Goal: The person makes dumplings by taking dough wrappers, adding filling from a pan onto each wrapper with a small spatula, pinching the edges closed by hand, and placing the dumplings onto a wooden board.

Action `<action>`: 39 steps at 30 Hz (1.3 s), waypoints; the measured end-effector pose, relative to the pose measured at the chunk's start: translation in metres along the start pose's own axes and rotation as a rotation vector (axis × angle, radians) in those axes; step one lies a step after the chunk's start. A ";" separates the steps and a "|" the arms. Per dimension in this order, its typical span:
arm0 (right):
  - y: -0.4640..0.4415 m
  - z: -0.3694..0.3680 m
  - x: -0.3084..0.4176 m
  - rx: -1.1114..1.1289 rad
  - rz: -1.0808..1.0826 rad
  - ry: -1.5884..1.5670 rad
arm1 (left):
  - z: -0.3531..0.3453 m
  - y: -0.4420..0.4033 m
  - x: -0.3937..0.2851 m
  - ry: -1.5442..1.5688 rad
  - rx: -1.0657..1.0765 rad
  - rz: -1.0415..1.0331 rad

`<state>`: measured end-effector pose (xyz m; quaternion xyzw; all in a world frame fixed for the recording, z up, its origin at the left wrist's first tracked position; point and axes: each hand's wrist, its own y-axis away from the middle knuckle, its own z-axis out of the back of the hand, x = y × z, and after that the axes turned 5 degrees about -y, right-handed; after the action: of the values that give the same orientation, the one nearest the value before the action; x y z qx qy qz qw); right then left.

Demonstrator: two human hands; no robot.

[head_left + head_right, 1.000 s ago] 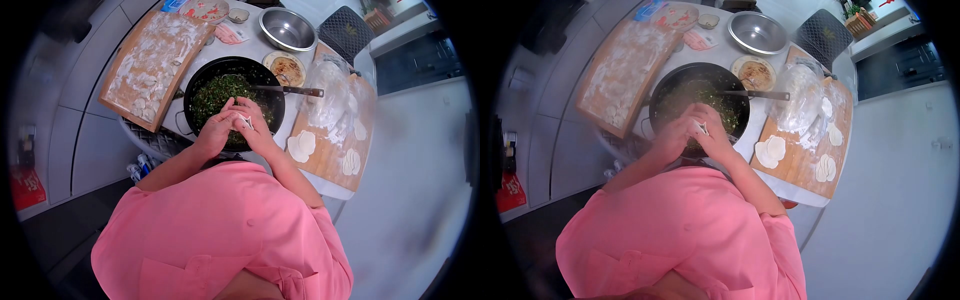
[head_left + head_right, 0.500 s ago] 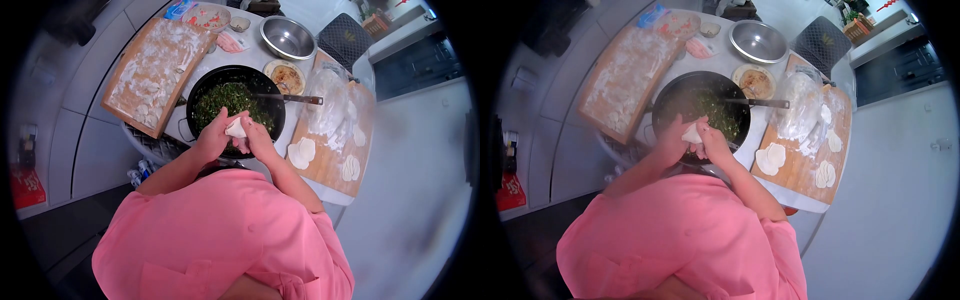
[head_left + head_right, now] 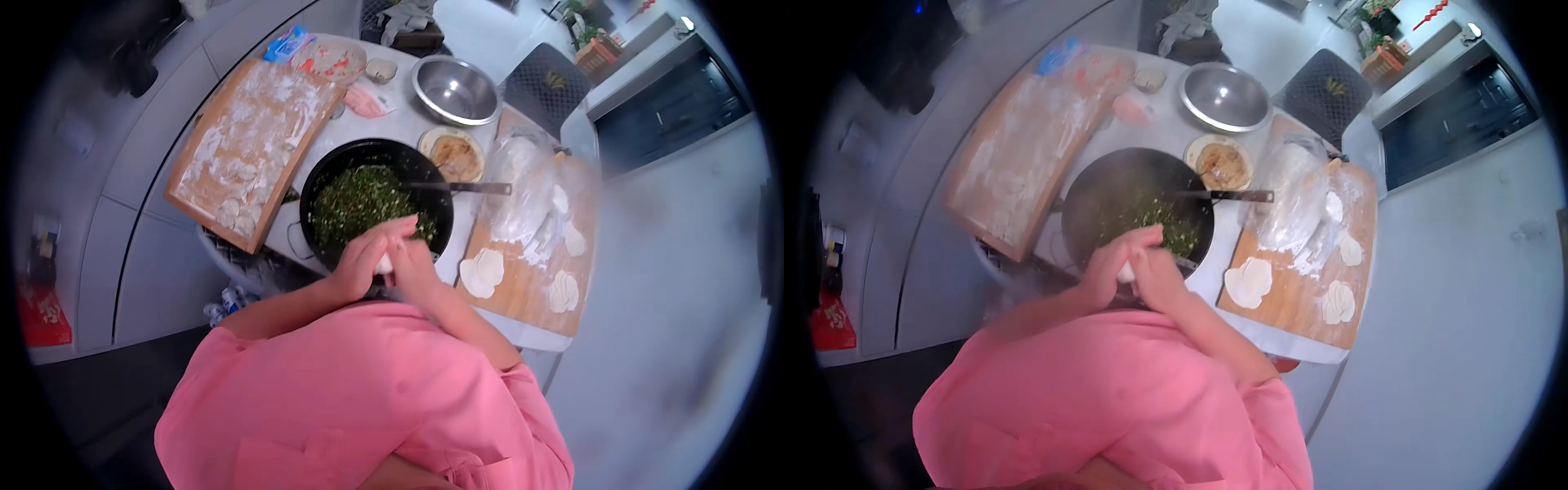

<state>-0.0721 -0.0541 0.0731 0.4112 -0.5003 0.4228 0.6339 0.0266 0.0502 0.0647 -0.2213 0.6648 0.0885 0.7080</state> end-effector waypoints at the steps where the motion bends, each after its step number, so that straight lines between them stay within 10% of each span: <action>1: -0.001 -0.007 -0.004 -0.144 0.288 0.129 | -0.002 0.000 0.002 -0.057 0.000 -0.196; 13: 0.003 -0.004 0.004 -0.120 0.522 0.304 | -0.010 0.003 0.005 -0.071 -0.035 -0.409; 21: -0.024 0.002 0.029 -0.247 0.628 0.684 | 0.011 -0.002 0.022 0.700 -0.005 0.357; 28: -0.028 -0.014 0.010 -0.104 0.250 1.110 | 0.084 0.008 0.008 0.333 -0.051 0.558; 31: -0.028 -0.013 0.002 -0.125 0.237 1.036 | 0.178 -0.008 0.052 -0.272 -0.132 0.140; 39: -0.026 -0.014 -0.005 -0.205 0.095 0.829 | 0.341 -0.037 0.096 -0.606 -0.346 0.358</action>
<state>-0.0437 -0.0492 0.0635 0.1181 -0.2611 0.5289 0.7988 0.3592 0.1482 -0.0161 -0.1819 0.4291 0.3827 0.7977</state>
